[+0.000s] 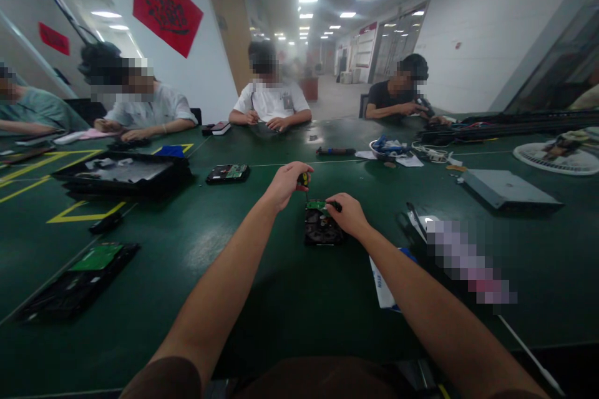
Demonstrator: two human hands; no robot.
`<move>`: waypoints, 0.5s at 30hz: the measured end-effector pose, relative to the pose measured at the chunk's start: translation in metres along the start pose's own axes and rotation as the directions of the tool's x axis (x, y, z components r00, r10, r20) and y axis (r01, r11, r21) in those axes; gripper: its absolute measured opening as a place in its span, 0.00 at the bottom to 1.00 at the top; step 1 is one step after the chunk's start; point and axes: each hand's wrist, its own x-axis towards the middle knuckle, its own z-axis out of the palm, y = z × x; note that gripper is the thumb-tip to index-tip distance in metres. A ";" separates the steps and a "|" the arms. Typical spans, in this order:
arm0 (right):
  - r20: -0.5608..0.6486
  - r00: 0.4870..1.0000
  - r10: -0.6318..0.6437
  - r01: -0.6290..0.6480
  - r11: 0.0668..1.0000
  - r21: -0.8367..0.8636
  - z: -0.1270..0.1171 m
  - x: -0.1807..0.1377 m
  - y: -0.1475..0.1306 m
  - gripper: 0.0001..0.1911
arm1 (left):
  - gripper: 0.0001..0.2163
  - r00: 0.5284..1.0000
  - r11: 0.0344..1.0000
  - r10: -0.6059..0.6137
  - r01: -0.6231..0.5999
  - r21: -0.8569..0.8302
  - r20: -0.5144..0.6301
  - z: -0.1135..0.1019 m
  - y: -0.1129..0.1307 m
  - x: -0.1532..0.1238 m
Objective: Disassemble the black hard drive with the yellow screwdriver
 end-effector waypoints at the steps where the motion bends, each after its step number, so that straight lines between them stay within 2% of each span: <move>1: -0.001 1.000 -0.002 0.002 1.000 0.001 0.000 0.000 0.000 0.07 | 0.10 0.999 0.999 -0.024 0.025 -0.030 0.026 0.001 0.000 0.000; 3: 0.000 1.000 -0.007 0.007 1.000 0.001 0.000 -0.001 -0.001 0.07 | 0.10 0.997 0.993 -0.063 0.068 -0.094 0.054 0.002 -0.001 0.000; 6: 0.002 1.000 -0.007 0.007 1.000 -0.008 -0.001 -0.001 -0.002 0.07 | 0.10 0.997 0.987 -0.079 0.081 -0.140 0.019 0.003 -0.004 0.002; 11: 0.005 1.000 0.017 -0.017 1.000 -0.020 -0.003 -0.002 -0.004 0.07 | 0.09 0.997 0.999 0.035 -0.033 0.021 -0.067 0.001 -0.003 0.001; 13: 0.007 1.000 0.019 -0.019 1.000 -0.017 -0.003 -0.002 -0.003 0.07 | 0.10 0.998 0.997 0.053 -0.051 0.055 -0.041 0.001 -0.001 -0.001; 15: 0.008 1.000 0.013 -0.013 1.000 -0.012 -0.002 -0.002 -0.002 0.08 | 0.11 1.000 1.000 0.016 -0.016 0.021 0.017 0.001 -0.001 -0.001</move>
